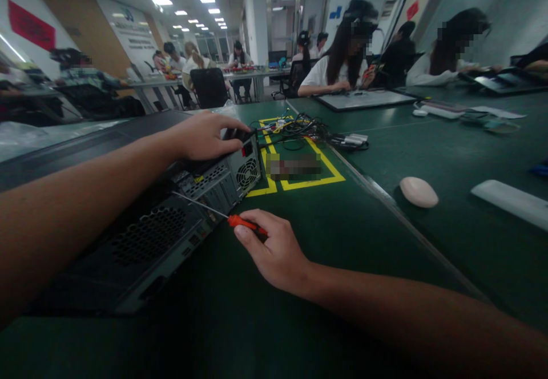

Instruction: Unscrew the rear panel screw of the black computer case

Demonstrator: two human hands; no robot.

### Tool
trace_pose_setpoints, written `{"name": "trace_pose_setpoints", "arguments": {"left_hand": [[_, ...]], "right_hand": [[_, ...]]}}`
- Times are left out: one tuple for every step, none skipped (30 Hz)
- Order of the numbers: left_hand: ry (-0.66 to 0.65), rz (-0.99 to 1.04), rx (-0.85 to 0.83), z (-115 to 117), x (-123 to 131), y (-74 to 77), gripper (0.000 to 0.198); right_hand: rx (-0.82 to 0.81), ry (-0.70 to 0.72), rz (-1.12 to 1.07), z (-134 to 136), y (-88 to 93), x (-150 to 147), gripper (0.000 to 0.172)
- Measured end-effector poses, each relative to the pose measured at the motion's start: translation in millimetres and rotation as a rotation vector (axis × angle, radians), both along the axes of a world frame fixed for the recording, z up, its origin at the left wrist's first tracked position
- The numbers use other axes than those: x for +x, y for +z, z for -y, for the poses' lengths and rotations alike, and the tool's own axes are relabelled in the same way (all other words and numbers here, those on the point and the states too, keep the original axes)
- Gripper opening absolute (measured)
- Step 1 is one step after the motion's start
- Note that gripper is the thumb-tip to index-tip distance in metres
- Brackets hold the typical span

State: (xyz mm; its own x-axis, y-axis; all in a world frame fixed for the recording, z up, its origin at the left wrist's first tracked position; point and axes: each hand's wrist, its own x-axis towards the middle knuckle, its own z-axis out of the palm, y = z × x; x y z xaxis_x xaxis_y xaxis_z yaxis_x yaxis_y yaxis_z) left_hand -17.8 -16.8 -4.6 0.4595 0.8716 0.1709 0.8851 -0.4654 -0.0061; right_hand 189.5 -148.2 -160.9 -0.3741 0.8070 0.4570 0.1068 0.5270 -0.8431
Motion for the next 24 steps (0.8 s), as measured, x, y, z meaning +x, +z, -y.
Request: {"name": "trace_pose_setpoints", "arguments": {"left_hand": [[-0.001, 0.001, 0.001, -0.1, 0.1, -0.1, 0.064], [0.0, 0.002, 0.003, -0.2, 0.1, -0.3, 0.063], [0.002, 0.001, 0.005, -0.3, 0.1, -0.5, 0.063], [0.005, 0.0, 0.006, -0.4, 0.2, -0.7, 0.063], [0.009, -0.002, 0.006, -0.5, 0.2, -0.8, 0.064], [0.012, -0.002, 0.004, -0.6, 0.2, -1.0, 0.064], [0.015, -0.002, 0.001, -0.7, 0.1, -1.1, 0.065], [0.017, -0.002, -0.001, -0.8, 0.0, -1.1, 0.065], [0.018, -0.001, -0.002, -1.0, -0.1, -1.1, 0.065], [0.018, -0.001, -0.003, -1.1, -0.3, -1.0, 0.065], [0.016, -0.002, -0.004, -1.2, -0.4, -0.9, 0.065], [0.014, -0.003, -0.004, -1.2, -0.5, -0.8, 0.065], [0.012, -0.004, -0.006, -1.2, -0.6, -0.6, 0.066], [0.011, -0.005, -0.008, -1.2, -0.6, -0.4, 0.066], [0.01, -0.006, -0.01, -1.1, -0.5, -0.2, 0.066], [0.01, -0.006, -0.01, -1.0, -0.4, 0.0, 0.066], [0.009, -0.007, -0.009, -0.9, -0.3, 0.1, 0.067], [0.008, -0.007, -0.007, -0.9, -0.3, 0.0, 0.067], [0.007, -0.007, -0.006, -0.9, -0.3, -0.1, 0.067], [0.005, -0.007, -0.004, -0.9, -0.4, -0.3, 0.067], [0.004, -0.006, -0.004, -1.0, -0.6, -0.5, 0.067], [0.005, -0.005, -0.004, -1.2, -0.8, -0.7, 0.067], [0.007, -0.002, -0.004, -1.3, -0.9, -0.9, 0.067], [0.01, 0.0, -0.004, -1.4, -1.1, -1.1, 0.067]], "right_hand": [[-0.003, 0.002, 0.004, 0.4, 0.2, 0.0, 0.019], [-0.007, 0.006, 0.009, 0.9, 0.5, 0.2, 0.02], [-0.014, 0.011, 0.013, 1.4, 0.7, 0.4, 0.02], [-0.024, 0.014, 0.017, 2.0, 0.9, 0.6, 0.019], [-0.038, 0.017, 0.022, 2.5, 1.1, 0.9, 0.018], [-0.055, 0.018, 0.027, 2.9, 1.2, 1.0, 0.018], [-0.068, 0.017, 0.03, 3.2, 1.3, 1.1, 0.019], [-0.079, 0.014, 0.031, 3.3, 1.3, 1.1, 0.019], [-0.085, 0.011, 0.033, 3.3, 1.2, 0.9, 0.018], [-0.087, 0.009, 0.033, 3.1, 1.1, 0.6, 0.016], [-0.086, 0.008, 0.032, 2.9, 0.9, 0.3, 0.014], [-0.085, 0.01, 0.031, 2.6, 0.8, 0.0, 0.013], [-0.088, 0.013, 0.03, 2.4, 0.7, -0.3, 0.012], [-0.091, 0.019, 0.028, 2.1, 0.7, -0.4, 0.012], [-0.094, 0.022, 0.025, 1.9, 0.8, -0.5, 0.012], [-0.1, 0.026, 0.023, 1.8, 1.0, -0.4, 0.012], [-0.106, 0.03, 0.023, 1.7, 1.3, -0.2, 0.012], [-0.111, 0.034, 0.023, 1.7, 1.7, 0.0, 0.012], [-0.116, 0.037, 0.024, 1.7, 2.1, 0.3, 0.013], [-0.121, 0.039, 0.026, 1.7, 2.4, 0.4, 0.013], [-0.124, 0.038, 0.028, 1.7, 2.7, 0.5, 0.013], [-0.124, 0.035, 0.03, 1.8, 2.9, 0.6, 0.013], [-0.122, 0.03, 0.031, 1.8, 3.0, 0.7, 0.013], [-0.12, 0.027, 0.034, 1.8, 3.1, 0.8, 0.012]]}}
